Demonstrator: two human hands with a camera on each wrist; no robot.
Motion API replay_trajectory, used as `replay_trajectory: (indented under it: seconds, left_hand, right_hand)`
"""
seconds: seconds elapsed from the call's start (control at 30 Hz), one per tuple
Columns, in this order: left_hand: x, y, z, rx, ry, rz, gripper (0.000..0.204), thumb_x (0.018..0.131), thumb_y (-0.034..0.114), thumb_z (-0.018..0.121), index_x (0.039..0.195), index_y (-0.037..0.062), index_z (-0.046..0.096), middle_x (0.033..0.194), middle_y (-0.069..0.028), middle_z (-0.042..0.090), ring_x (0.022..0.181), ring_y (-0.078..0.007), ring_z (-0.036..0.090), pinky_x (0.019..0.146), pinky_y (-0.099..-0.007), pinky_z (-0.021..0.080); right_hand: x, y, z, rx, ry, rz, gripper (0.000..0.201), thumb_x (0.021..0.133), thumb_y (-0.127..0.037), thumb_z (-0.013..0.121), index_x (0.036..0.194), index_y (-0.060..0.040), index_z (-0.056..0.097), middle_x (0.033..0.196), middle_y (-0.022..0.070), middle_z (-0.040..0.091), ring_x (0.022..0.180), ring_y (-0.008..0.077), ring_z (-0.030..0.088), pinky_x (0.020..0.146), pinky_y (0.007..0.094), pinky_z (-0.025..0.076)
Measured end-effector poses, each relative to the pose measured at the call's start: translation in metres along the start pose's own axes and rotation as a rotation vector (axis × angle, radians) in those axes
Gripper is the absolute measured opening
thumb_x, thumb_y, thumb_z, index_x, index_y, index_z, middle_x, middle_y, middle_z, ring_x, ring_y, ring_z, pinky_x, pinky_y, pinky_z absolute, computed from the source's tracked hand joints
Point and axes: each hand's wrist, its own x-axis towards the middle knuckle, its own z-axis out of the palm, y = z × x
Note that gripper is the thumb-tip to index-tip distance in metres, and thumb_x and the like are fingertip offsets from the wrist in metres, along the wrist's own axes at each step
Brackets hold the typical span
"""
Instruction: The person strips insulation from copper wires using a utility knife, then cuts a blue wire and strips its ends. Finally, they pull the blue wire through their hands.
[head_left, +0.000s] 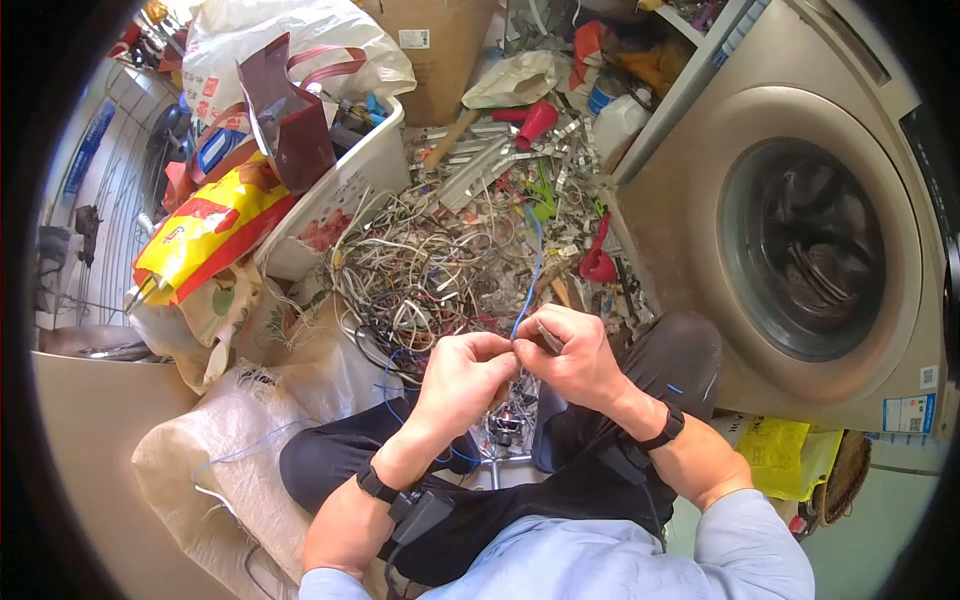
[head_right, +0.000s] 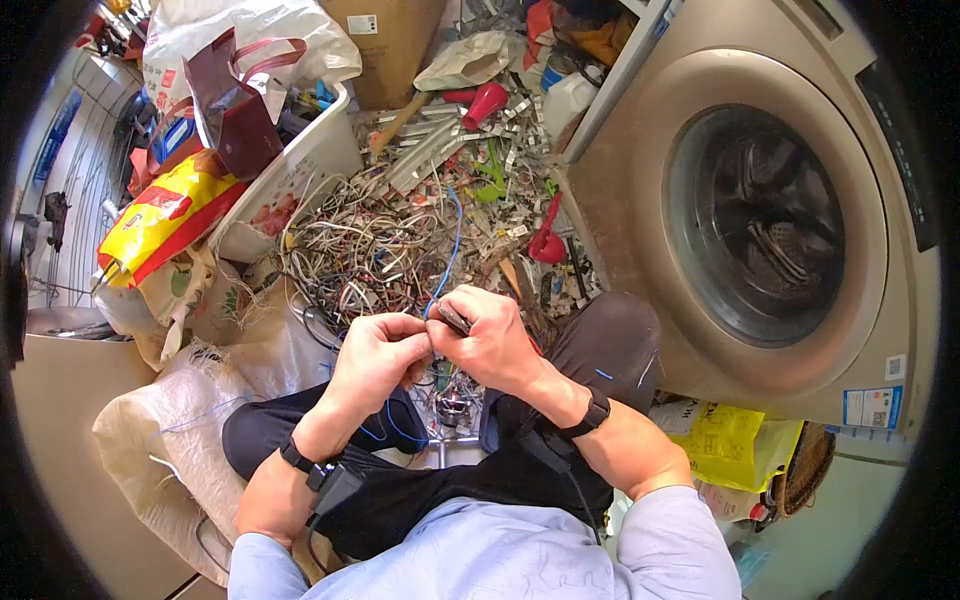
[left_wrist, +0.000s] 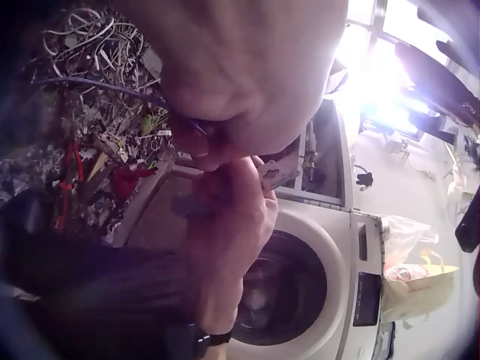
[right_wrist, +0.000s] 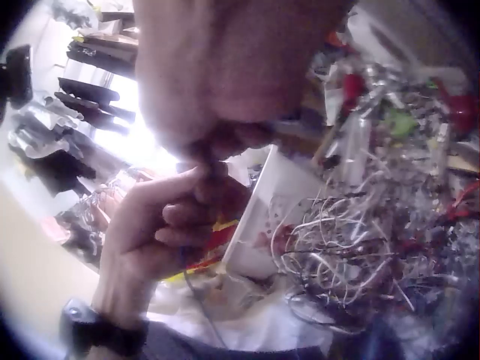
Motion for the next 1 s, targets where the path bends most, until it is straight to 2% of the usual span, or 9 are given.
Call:
replay_trajectory:
  seconds: [0.07, 0.13, 0.27, 0.33, 0.47, 0.57, 0.7, 0.87, 1.0]
  left_hand:
    - [-0.004, 0.003, 0.0, -0.188, -0.035, -0.08, 0.012, 0.093, 0.009, 0.07, 0.096, -0.0021, 0.073, 0.072, -0.0034, 0.068, 0.056, -0.0098, 0.061, 0.047, -0.0247, 0.046]
    - [-0.006, 0.0, -0.002, -0.218, -0.049, -0.071, 0.013, 0.093, 0.01, 0.07, 0.096, -0.0021, 0.074, 0.073, -0.0037, 0.068, 0.056, -0.0098, 0.061, 0.047, -0.0245, 0.046]
    - [-0.014, 0.001, 0.005, -0.187, 0.041, 0.003, 0.013, 0.092, 0.008, 0.068, 0.095, -0.0034, 0.075, 0.071, -0.0025, 0.068, 0.057, -0.007, 0.061, 0.048, -0.0231, 0.045]
    - [-0.013, -0.007, 0.012, -0.156, 0.112, 0.084, 0.013, 0.092, 0.007, 0.067, 0.094, -0.0032, 0.075, 0.071, -0.0014, 0.068, 0.058, -0.0058, 0.06, 0.049, -0.023, 0.044]
    - [-0.009, -0.017, 0.017, -0.086, 0.238, 0.245, 0.012, 0.093, 0.006, 0.066, 0.091, -0.0022, 0.075, 0.072, 0.0015, 0.067, 0.059, -0.0028, 0.056, 0.052, -0.0227, 0.043]
    - [-0.007, 0.0, 0.009, -0.167, 0.32, 0.326, 0.008, 0.095, 0.005, 0.065, 0.093, -0.0003, 0.071, 0.072, -0.0003, 0.064, 0.057, -0.0064, 0.057, 0.05, -0.0232, 0.045]
    - [-0.006, 0.003, 0.001, -0.151, 0.284, 0.225, 0.008, 0.097, 0.007, 0.065, 0.099, 0.0006, 0.069, 0.078, -0.0016, 0.066, 0.064, -0.0084, 0.061, 0.055, -0.0233, 0.05]
    - [0.003, 0.001, -0.012, -0.668, 0.101, 0.103, 0.011, 0.099, 0.007, 0.065, 0.108, 0.0006, 0.066, 0.084, -0.006, 0.069, 0.078, -0.0176, 0.067, 0.083, -0.0323, 0.057]
    - [0.008, -0.004, -0.013, -0.656, -0.079, 0.157, 0.011, 0.099, 0.006, 0.063, 0.107, -0.0008, 0.066, 0.082, -0.0055, 0.065, 0.075, -0.0179, 0.063, 0.078, -0.0342, 0.054]
  right_hand:
    - [-0.002, -0.002, 0.0, -0.035, 0.003, -0.026, 0.01, 0.082, -0.006, 0.074, 0.089, 0.0, 0.071, 0.08, 0.0097, 0.066, 0.069, 0.0187, 0.064, 0.063, 0.0321, 0.049]
    - [-0.004, -0.004, 0.003, -0.009, 0.014, -0.085, 0.011, 0.082, -0.006, 0.072, 0.086, 0.0002, 0.065, 0.076, 0.0138, 0.063, 0.068, 0.0297, 0.063, 0.063, 0.0374, 0.05]
    - [-0.006, -0.005, 0.007, -0.025, 0.028, -0.064, 0.013, 0.082, -0.008, 0.071, 0.088, 0.0005, 0.064, 0.077, 0.0148, 0.063, 0.069, 0.0294, 0.063, 0.063, 0.0378, 0.05]
    - [-0.006, -0.008, 0.011, 0.055, 0.018, 0.142, 0.015, 0.082, -0.011, 0.07, 0.088, 0.0014, 0.063, 0.077, 0.0159, 0.063, 0.07, 0.0273, 0.064, 0.064, 0.0377, 0.05]
    - [-0.007, -0.007, 0.015, 0.086, 0.021, 0.22, 0.017, 0.083, -0.012, 0.068, 0.087, 0.0022, 0.062, 0.076, 0.0155, 0.062, 0.069, 0.0212, 0.06, 0.065, 0.0374, 0.049]
    - [-0.015, 0.002, 0.018, 0.23, -0.098, 0.367, 0.014, 0.085, -0.01, 0.065, 0.088, 0.0019, 0.06, 0.072, 0.005, 0.056, 0.07, 0.0102, 0.048, 0.062, 0.0328, 0.044]
    - [-0.012, 0.003, 0.014, 0.439, -0.022, 0.376, 0.008, 0.091, -0.008, 0.061, 0.09, 0.0, 0.06, 0.075, -0.0035, 0.055, 0.07, 0.0039, 0.046, 0.06, 0.0252, 0.04]
    - [-0.008, 0.011, 0.003, 0.715, -0.061, 0.401, 0.007, 0.092, -0.008, 0.058, 0.094, -0.002, 0.062, 0.078, 0.0003, 0.062, 0.062, 0.0083, 0.053, 0.056, 0.0256, 0.042]
    - [0.0, 0.009, -0.003, 1.158, -0.064, 0.497, 0.012, 0.092, -0.009, 0.056, 0.098, -0.0023, 0.063, 0.082, 0.0057, 0.067, 0.059, 0.0113, 0.055, 0.054, 0.0256, 0.041]
